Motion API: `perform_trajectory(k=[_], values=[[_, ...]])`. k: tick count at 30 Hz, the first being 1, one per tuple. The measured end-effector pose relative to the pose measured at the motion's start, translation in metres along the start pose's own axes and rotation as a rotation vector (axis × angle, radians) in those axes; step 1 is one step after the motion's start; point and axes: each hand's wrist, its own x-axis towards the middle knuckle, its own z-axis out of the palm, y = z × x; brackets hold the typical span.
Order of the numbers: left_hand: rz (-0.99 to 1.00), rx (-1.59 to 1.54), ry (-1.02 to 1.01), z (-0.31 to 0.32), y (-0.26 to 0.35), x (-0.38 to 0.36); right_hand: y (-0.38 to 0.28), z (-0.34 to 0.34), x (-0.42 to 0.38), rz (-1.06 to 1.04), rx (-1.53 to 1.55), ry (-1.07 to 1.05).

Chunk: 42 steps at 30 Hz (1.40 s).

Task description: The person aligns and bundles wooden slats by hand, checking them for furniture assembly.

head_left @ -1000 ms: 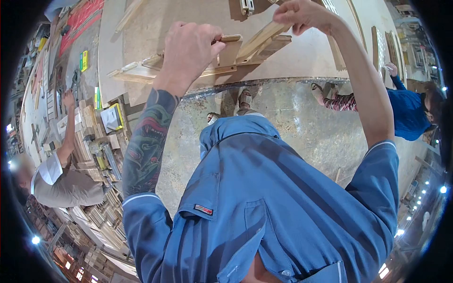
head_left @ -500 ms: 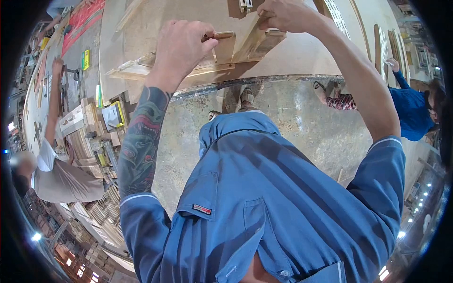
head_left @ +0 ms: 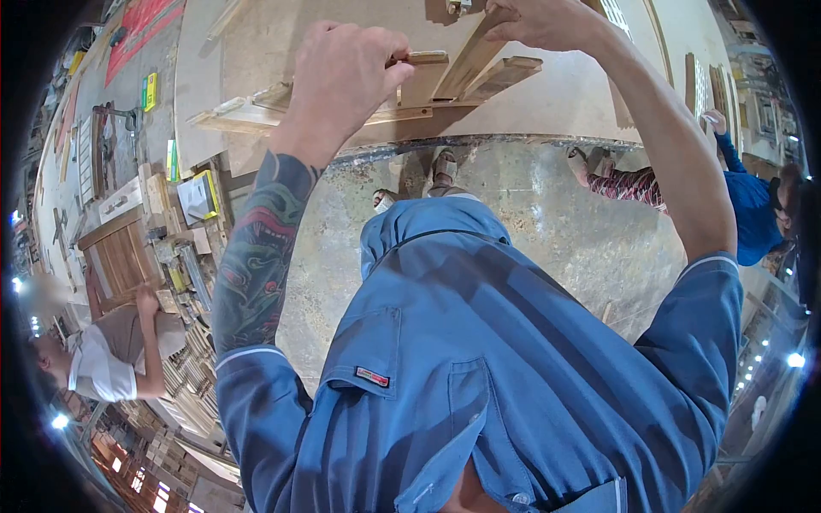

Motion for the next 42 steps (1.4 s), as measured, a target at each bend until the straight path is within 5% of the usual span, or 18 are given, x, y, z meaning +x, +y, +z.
perform_trajectory(k=[15, 17, 25, 30, 33, 35, 38, 40, 41, 42], values=[[0.028, -0.030, 0.036, 0.003, -0.005, -0.001, -0.031, -0.003, 0.014, 0.047, -0.122, -0.092], [0.031, -0.005, 0.013, 0.001, -0.003, -0.001, -0.046, 0.011, 0.010, -0.105, -0.206, -0.131], [0.017, -0.018, -0.022, -0.007, 0.001, -0.003, -0.056, 0.063, -0.023, -0.028, -0.164, 0.249], [-0.018, 0.047, -0.169, -0.011, 0.008, 0.004, -0.064, 0.051, -0.021, 0.066, -0.216, 0.105], [0.063, 0.004, 0.118, -0.023, -0.003, -0.006, -0.044, -0.006, -0.061, 0.230, 0.349, 0.153], [-0.185, -0.172, 0.393, -0.051, -0.005, -0.033, 0.016, 0.016, -0.094, 0.239, 0.441, 0.491], [-0.707, -0.389, 0.856, -0.059, -0.009, -0.095, 0.078, 0.156, -0.083, 0.350, 0.534, 0.257], [-0.956, -0.478, 0.879, -0.027, -0.010, -0.137, 0.097, 0.290, -0.045, 0.494, 1.193, 0.072], [-1.089, -0.681, 0.857, -0.006, -0.004, -0.151, 0.065, 0.264, -0.028, 0.282, 0.486, -0.073], [-1.214, -0.900, 0.827, 0.014, 0.007, -0.158, 0.064, 0.301, -0.013, 0.191, 0.606, 0.219]])
